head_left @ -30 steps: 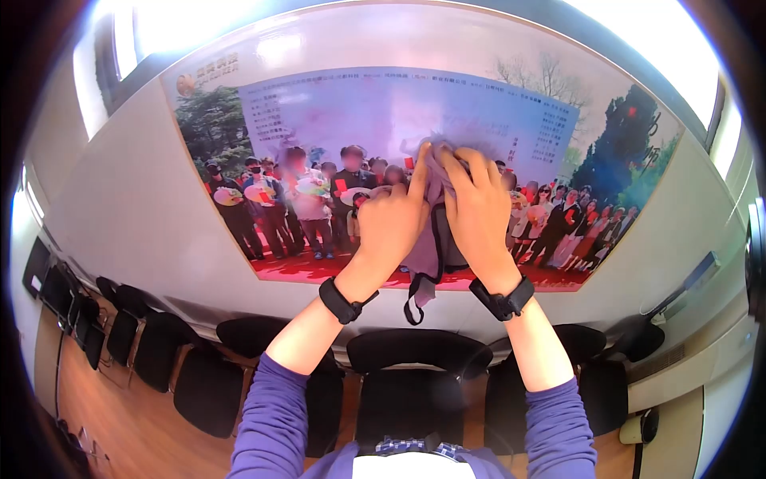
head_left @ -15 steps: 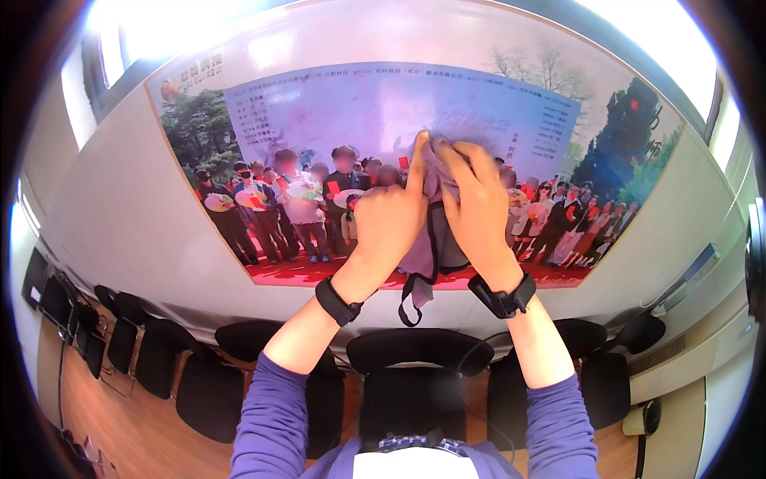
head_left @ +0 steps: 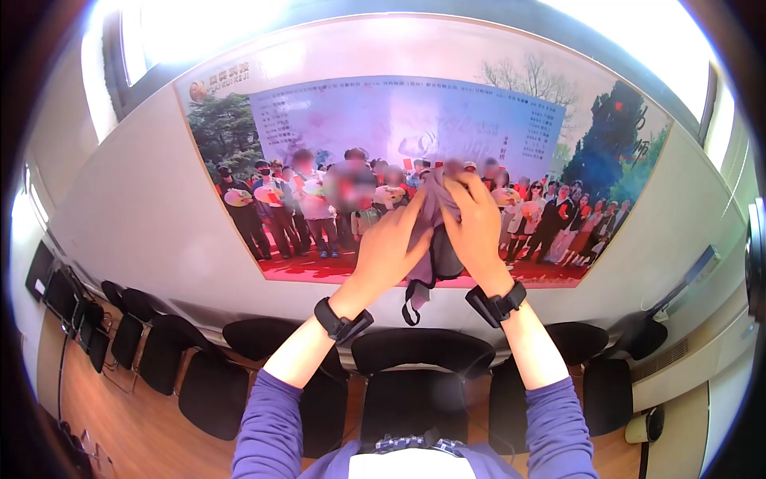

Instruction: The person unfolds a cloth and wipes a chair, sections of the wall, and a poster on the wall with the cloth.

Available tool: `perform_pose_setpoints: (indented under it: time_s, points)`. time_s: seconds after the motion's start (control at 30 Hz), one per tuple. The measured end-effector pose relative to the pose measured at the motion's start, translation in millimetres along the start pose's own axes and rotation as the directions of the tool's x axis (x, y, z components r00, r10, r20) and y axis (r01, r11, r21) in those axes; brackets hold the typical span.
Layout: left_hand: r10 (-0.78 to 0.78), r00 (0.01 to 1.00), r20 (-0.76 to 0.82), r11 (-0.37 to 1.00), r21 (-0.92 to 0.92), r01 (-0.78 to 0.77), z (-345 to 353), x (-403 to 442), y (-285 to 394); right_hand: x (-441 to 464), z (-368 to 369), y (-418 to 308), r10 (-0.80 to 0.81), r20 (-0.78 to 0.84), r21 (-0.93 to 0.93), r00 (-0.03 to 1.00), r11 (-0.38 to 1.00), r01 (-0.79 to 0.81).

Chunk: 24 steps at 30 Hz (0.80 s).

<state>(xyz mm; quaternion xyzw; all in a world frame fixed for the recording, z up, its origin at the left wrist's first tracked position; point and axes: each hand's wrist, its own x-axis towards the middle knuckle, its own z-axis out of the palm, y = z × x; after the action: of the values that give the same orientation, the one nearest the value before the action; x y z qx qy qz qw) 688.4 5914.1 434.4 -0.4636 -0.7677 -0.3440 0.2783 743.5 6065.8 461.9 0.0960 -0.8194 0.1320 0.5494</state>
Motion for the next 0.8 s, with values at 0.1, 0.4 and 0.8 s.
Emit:
perform_pose_setpoints:
  time_s: [0.1,0.4,0.8]
  points:
    - [0.06,0.991,-0.118,0.996,-0.064,-0.068,1.3,5.1,3.6,20.2,-9.0,-5.4,-0.063,-0.03,-0.146,0.998,0.988,0.058]
    - [-0.213,0.972,-0.103,0.939,-0.295,0.175,32.5,21.3,4.5,25.2,-1.0,3.5,-0.248,0.08,-0.454,0.965,0.853,0.257]
    - [-0.251,0.961,-0.118,0.944,-0.25,0.216,36.5,20.0,-7.5,34.9,15.6,-19.4,-0.3,0.207,-0.498,0.931,0.787,0.364]
